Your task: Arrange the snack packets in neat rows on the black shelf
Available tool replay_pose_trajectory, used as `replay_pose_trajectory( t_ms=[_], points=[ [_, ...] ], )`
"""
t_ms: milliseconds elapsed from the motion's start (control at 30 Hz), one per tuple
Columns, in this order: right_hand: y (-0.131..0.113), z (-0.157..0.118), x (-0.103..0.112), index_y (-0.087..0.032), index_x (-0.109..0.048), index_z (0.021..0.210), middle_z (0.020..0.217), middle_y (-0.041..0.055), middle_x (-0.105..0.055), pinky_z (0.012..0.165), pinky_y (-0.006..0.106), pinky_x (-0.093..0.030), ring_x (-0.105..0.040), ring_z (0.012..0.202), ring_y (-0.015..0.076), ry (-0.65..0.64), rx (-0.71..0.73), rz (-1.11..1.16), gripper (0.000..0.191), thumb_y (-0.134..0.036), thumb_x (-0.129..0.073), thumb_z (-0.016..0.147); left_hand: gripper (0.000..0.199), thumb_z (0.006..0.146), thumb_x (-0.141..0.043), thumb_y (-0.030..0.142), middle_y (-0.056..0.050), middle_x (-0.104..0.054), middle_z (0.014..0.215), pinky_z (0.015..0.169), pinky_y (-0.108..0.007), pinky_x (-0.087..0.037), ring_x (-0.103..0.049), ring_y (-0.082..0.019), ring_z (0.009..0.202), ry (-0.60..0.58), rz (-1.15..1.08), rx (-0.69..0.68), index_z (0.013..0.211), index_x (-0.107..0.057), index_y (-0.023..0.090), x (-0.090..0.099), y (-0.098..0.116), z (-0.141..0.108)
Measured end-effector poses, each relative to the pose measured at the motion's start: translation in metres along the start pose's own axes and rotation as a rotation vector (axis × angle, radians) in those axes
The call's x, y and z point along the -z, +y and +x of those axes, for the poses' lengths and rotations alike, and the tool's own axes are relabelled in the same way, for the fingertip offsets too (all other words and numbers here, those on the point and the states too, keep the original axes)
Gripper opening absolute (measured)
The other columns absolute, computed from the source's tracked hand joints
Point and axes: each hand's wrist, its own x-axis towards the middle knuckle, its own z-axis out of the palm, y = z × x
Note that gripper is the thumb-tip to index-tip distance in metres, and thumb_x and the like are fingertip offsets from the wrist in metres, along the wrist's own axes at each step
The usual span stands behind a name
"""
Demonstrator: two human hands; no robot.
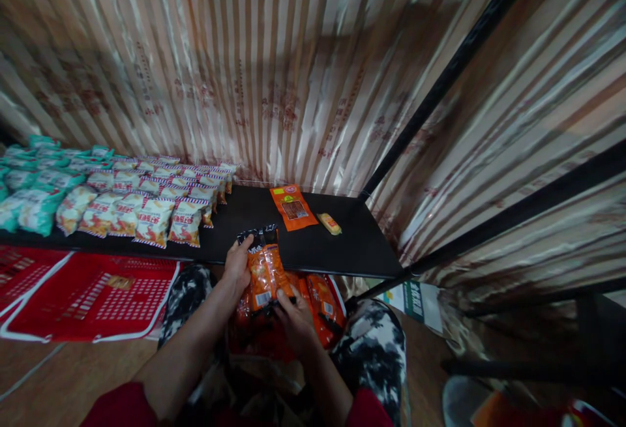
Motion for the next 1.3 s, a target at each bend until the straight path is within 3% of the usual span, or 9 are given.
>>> replay_pose_trajectory(
  t_ms=[133, 267, 467, 600, 767, 933, 1300],
  points=[
    [-0.002, -0.001, -0.007, -0.021, -0.063, 0.082, 0.08, 0.0, -0.069, 0.064, 0.023, -0.051, -0.065, 0.071, 0.014, -0.002, -0.071, 0.078, 0.036, -0.034, -0.083, 0.054, 0.017, 0.072, -0.065, 0.008, 0.002, -0.064, 0.068, 0.062, -0.024, -0.052, -0.062, -0.011, 0.057, 0.01, -0.007, 0.005, 0.081, -0.054, 0.018, -0.002, 0.002, 0.006],
    [0.004, 0.002, -0.005, -0.02, -0.063, 0.076, 0.078, -0.0003, -0.069, 0.076, 0.03, -0.053, -0.065, 0.075, 0.0151, 0.019, -0.131, 0.218, 0.035, -0.029, -0.085, 0.05, 0.016, 0.07, -0.067, 0.01, 0.001, -0.063, 0.066, 0.062, -0.026, -0.052, -0.062, -0.012, 0.057, -0.011, -0.016, 0.009, 0.076, -0.055, 0.017, -0.003, 0.004, 0.013],
    [0.018, 0.008, 0.002, -0.019, -0.063, 0.074, 0.074, 0.0012, -0.068, 0.082, 0.037, -0.052, -0.065, 0.075, 0.017, -0.084, -0.153, 0.101, 0.026, -0.031, -0.081, 0.058, 0.017, 0.07, -0.066, 0.008, 0.002, -0.062, 0.064, 0.061, -0.028, -0.052, -0.06, -0.011, 0.054, 0.011, -0.021, 0.022, 0.076, -0.053, 0.017, -0.001, 0.002, 0.02],
    [0.027, 0.01, 0.006, -0.021, -0.062, 0.078, 0.077, 0.0014, -0.067, 0.076, 0.034, -0.052, -0.064, 0.076, 0.0174, -0.11, -0.037, -0.127, 0.022, -0.035, -0.073, 0.066, 0.017, 0.07, -0.065, 0.007, 0.003, -0.061, 0.062, 0.059, -0.026, -0.052, -0.059, -0.011, 0.051, 0.021, -0.014, 0.029, 0.074, -0.052, 0.017, 0.0, 0.002, 0.024],
    [0.029, 0.005, 0.013, -0.023, -0.062, 0.078, 0.072, 0.0007, -0.064, 0.061, 0.027, -0.049, -0.059, 0.066, 0.0155, -0.229, 0.255, -0.642, 0.016, -0.037, -0.055, 0.08, 0.019, 0.069, -0.066, 0.009, 0.004, -0.058, 0.057, 0.056, -0.026, -0.052, -0.058, -0.011, 0.048, 0.049, 0.009, 0.045, 0.071, -0.049, 0.018, 0.005, 0.001, 0.028],
    [0.024, -0.001, 0.016, -0.023, -0.066, 0.074, 0.075, 0.0025, -0.063, 0.065, 0.028, -0.047, -0.057, 0.068, 0.0166, -0.252, 0.384, -0.858, 0.021, -0.038, -0.054, 0.081, 0.021, 0.068, -0.068, 0.011, 0.004, -0.058, 0.056, 0.056, -0.028, -0.052, -0.057, -0.012, 0.046, 0.044, 0.03, 0.06, 0.072, -0.049, 0.018, 0.011, 0.0, 0.033],
    [0.028, 0.002, 0.006, -0.022, -0.064, 0.086, 0.081, 0.0048, -0.064, 0.071, 0.033, -0.053, -0.062, 0.082, 0.0204, -0.147, 0.286, -0.635, 0.029, -0.049, -0.054, 0.08, 0.021, 0.068, -0.07, 0.017, 0.003, -0.059, 0.061, 0.057, -0.026, -0.05, -0.058, -0.012, 0.052, 0.024, 0.061, 0.028, 0.072, -0.049, 0.018, 0.017, 0.0, 0.039]
  ],
)
